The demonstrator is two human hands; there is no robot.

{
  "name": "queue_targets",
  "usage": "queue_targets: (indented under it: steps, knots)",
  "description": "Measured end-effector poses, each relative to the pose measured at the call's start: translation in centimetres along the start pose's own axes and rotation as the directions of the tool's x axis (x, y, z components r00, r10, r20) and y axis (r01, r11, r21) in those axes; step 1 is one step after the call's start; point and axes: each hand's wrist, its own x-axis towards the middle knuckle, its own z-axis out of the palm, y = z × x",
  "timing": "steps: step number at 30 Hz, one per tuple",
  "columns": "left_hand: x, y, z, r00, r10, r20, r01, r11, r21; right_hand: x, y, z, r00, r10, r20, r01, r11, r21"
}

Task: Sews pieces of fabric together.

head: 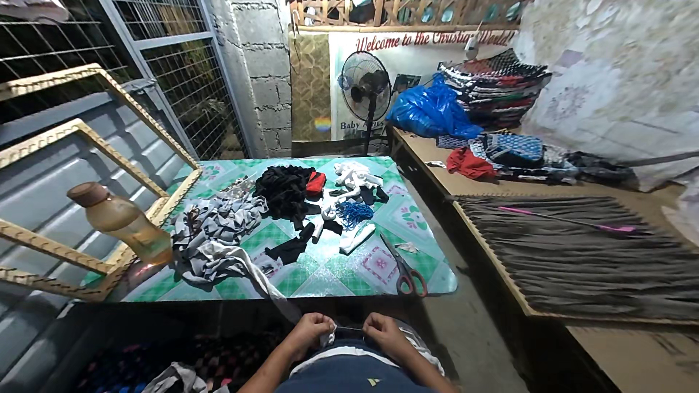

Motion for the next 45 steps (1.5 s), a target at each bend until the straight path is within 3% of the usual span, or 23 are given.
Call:
queue_targets:
  steps: [45]
  knots:
    - [0.2, 0.2, -0.1, 1.000, -0.025, -0.011, 0.025, 1.000, 0.016, 0.5, 1.3, 0.1, 1.000, -0.020, -0.007, 0.021, 0.999, 0.040]
